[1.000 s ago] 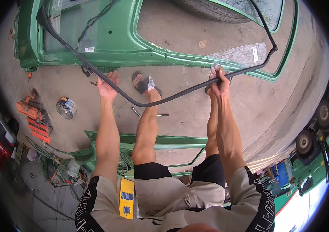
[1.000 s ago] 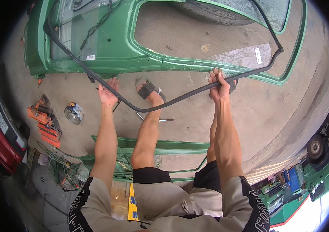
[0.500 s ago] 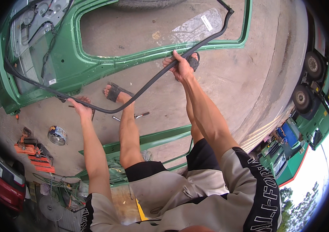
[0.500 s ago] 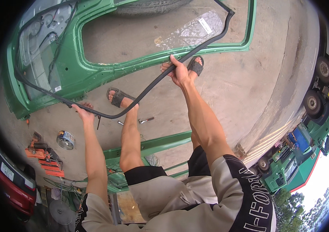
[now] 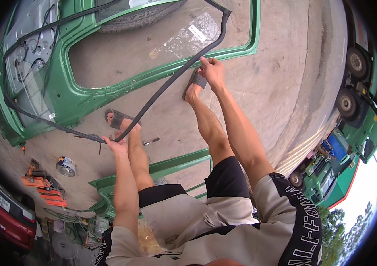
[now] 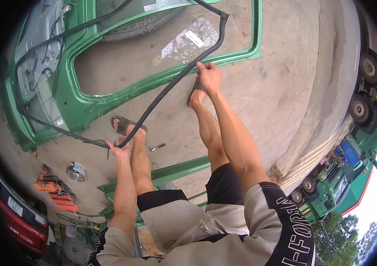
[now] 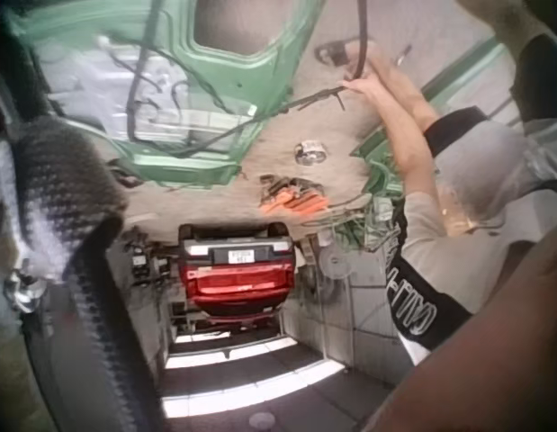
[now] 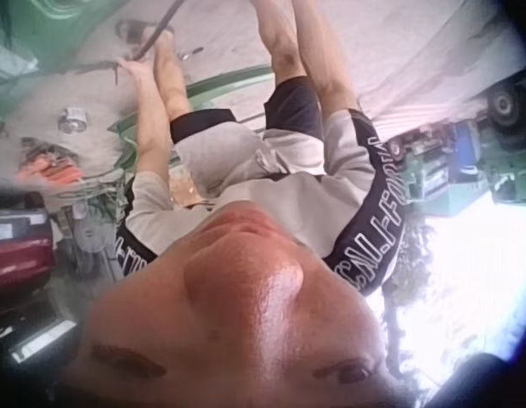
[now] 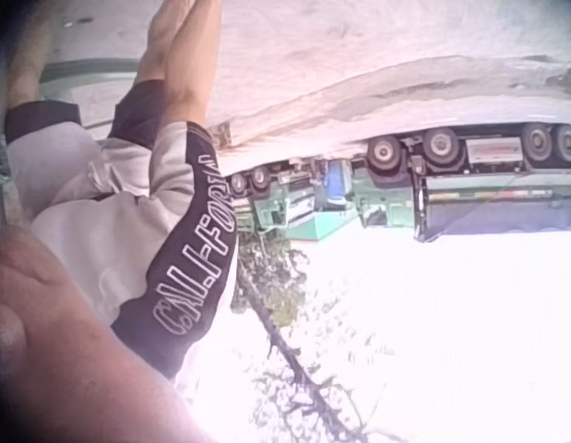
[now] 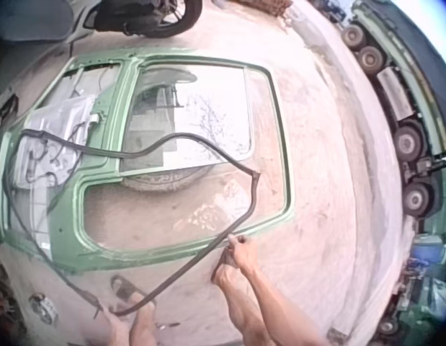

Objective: The person fits a rubber seal around the edge of a glass car window, pressing it into place by hand before placing the window onto a car door panel.

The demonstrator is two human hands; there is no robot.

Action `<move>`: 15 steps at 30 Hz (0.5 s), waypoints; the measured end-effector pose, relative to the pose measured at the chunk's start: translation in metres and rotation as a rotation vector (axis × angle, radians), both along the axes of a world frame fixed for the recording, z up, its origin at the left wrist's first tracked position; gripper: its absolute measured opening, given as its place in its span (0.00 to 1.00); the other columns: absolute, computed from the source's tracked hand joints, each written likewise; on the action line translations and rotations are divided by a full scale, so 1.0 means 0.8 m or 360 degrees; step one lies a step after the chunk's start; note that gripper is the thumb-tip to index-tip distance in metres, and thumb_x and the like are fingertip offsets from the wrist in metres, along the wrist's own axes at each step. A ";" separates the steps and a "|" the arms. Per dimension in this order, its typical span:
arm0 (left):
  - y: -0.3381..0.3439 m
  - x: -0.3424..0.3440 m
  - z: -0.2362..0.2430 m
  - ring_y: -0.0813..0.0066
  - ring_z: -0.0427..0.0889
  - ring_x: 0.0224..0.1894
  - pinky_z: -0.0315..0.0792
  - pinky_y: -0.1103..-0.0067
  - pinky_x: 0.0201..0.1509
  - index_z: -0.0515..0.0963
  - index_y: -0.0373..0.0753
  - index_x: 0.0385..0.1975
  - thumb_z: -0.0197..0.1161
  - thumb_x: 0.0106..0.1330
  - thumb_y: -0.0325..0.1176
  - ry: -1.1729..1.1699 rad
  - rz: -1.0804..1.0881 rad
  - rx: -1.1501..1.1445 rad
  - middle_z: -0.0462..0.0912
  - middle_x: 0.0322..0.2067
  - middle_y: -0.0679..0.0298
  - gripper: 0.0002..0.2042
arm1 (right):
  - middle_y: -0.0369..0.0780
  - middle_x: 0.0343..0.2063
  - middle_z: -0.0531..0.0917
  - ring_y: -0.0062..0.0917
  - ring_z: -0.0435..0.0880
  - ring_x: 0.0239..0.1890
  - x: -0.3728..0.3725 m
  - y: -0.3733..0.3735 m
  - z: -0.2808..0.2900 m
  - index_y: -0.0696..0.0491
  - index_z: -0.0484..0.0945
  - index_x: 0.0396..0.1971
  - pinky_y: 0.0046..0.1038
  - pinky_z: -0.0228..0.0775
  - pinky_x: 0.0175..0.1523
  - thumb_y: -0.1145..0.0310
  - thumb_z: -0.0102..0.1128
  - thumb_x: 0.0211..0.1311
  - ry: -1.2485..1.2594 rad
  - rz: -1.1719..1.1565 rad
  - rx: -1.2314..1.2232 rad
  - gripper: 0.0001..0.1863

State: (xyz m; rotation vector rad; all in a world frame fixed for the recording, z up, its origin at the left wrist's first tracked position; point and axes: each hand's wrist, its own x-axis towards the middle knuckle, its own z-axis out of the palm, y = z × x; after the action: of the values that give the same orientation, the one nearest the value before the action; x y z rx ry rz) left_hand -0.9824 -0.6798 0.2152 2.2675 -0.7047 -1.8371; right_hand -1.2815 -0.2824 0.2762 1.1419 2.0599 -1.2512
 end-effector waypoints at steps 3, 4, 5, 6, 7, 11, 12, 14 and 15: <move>0.084 -0.041 -0.016 0.58 0.71 0.65 0.69 0.54 0.71 0.62 0.33 0.64 0.61 0.66 0.68 0.0025 0.0449 -0.0038 0.71 0.59 0.50 0.43 | 0.44 0.50 0.82 0.28 0.85 0.42 -0.074 0.123 -0.042 0.58 0.75 0.62 0.34 0.81 0.45 0.57 0.54 0.78 0.0712 0.0289 0.0557 0.23; 0.083 -0.047 -0.021 0.59 0.72 0.64 0.69 0.56 0.71 0.63 0.32 0.64 0.59 0.68 0.68 0.0171 0.0545 0.0066 0.72 0.59 0.51 0.42 | 0.44 0.50 0.82 0.28 0.85 0.42 -0.091 0.118 -0.048 0.58 0.75 0.62 0.34 0.81 0.45 0.57 0.54 0.78 0.0707 0.0267 0.0509 0.23; 0.089 -0.052 -0.018 0.60 0.74 0.63 0.70 0.58 0.71 0.64 0.31 0.64 0.57 0.70 0.67 0.0298 0.0647 0.0184 0.73 0.60 0.52 0.41 | 0.43 0.50 0.82 0.30 0.83 0.47 -0.103 0.112 -0.048 0.57 0.73 0.64 0.38 0.80 0.48 0.56 0.49 0.80 0.0621 0.0020 0.0095 0.23; 0.100 -0.060 -0.018 0.59 0.76 0.62 0.73 0.59 0.68 0.65 0.30 0.64 0.55 0.71 0.65 0.0232 0.0501 0.0144 0.75 0.58 0.52 0.40 | 0.43 0.49 0.82 0.31 0.81 0.52 -0.115 0.105 -0.047 0.55 0.72 0.65 0.42 0.78 0.51 0.56 0.45 0.82 0.0525 -0.0228 -0.0316 0.23; 0.133 -0.080 -0.018 0.58 0.78 0.60 0.76 0.60 0.65 0.65 0.29 0.63 0.54 0.73 0.64 0.0172 0.0385 0.0128 0.77 0.56 0.52 0.38 | 0.43 0.52 0.81 0.38 0.83 0.52 -0.129 0.102 -0.049 0.51 0.66 0.71 0.46 0.78 0.51 0.56 0.36 0.85 0.0317 -0.0430 -0.0635 0.24; 0.230 -0.192 -0.024 0.58 0.77 0.62 0.76 0.61 0.66 0.68 0.29 0.61 0.49 0.78 0.57 0.0321 0.0534 0.0306 0.77 0.57 0.56 0.32 | 0.44 0.52 0.81 0.43 0.83 0.56 -0.171 0.098 -0.061 0.48 0.66 0.71 0.50 0.76 0.57 0.55 0.30 0.85 0.0166 -0.0429 -0.0946 0.25; 0.265 -0.220 -0.014 0.57 0.76 0.63 0.76 0.59 0.67 0.67 0.28 0.62 0.47 0.80 0.54 0.0310 0.0488 0.0353 0.76 0.58 0.54 0.30 | 0.44 0.52 0.81 0.43 0.83 0.56 -0.161 0.110 -0.062 0.48 0.66 0.71 0.50 0.76 0.57 0.55 0.30 0.85 0.0125 -0.0417 -0.0918 0.25; 0.318 -0.273 0.010 0.55 0.76 0.65 0.74 0.60 0.69 0.63 0.27 0.66 0.46 0.81 0.52 0.0475 0.0286 0.0628 0.73 0.64 0.51 0.31 | 0.44 0.53 0.82 0.42 0.83 0.57 -0.169 0.123 -0.056 0.47 0.66 0.71 0.49 0.76 0.58 0.56 0.30 0.85 -0.0046 -0.0353 -0.1001 0.24; 0.339 -0.294 0.031 0.54 0.76 0.65 0.74 0.61 0.70 0.62 0.26 0.66 0.46 0.81 0.52 0.0538 0.0144 0.0755 0.72 0.66 0.50 0.31 | 0.44 0.52 0.83 0.40 0.83 0.55 -0.163 0.125 -0.050 0.47 0.68 0.70 0.46 0.77 0.57 0.56 0.31 0.85 -0.0122 -0.0301 -0.0958 0.24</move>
State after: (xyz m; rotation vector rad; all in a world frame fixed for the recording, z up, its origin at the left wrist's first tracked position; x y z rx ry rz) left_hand -1.2174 -0.4084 0.2396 2.0876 -0.1169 -2.4593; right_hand -1.4119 -0.1824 0.2362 1.0783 1.3859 -1.7283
